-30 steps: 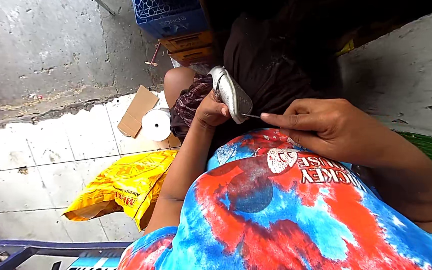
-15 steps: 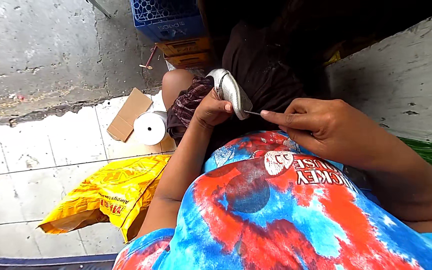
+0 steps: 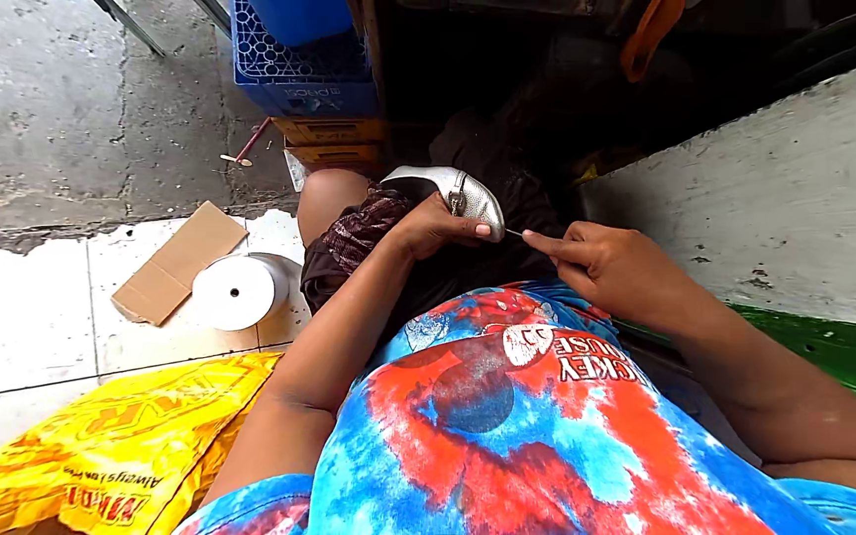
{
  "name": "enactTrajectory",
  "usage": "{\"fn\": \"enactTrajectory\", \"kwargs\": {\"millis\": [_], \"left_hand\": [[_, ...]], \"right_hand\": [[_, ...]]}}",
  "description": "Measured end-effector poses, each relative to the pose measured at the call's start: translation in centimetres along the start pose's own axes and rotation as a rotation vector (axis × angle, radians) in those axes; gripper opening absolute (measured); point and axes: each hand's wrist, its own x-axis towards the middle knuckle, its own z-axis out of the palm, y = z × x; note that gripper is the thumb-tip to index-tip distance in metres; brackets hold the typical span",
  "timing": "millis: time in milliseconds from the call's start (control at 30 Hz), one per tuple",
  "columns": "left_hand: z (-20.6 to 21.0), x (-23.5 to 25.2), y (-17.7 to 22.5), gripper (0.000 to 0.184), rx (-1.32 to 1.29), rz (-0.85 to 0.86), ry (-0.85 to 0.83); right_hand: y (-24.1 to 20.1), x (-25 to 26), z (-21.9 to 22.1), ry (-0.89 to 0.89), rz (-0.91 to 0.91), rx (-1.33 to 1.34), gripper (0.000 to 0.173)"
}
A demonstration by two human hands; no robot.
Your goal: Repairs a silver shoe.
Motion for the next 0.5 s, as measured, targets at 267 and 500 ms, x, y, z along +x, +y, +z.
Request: {"fn": "enactTrajectory", "kwargs": {"millis": [267, 500], "left_hand": [[0.6, 0.2, 0.6, 0.023, 0.089, -0.008, 0.025], [0.2, 0.7, 0.7, 0.025, 0.150, -0.018, 0.025]], "right_hand": [[-1.3, 0.7, -0.5, -0.043, -0.002, -0.124, 0.043], [-1.6, 1.8, -0.1, -0.089, 0.014, -0.137, 0.044]]}}
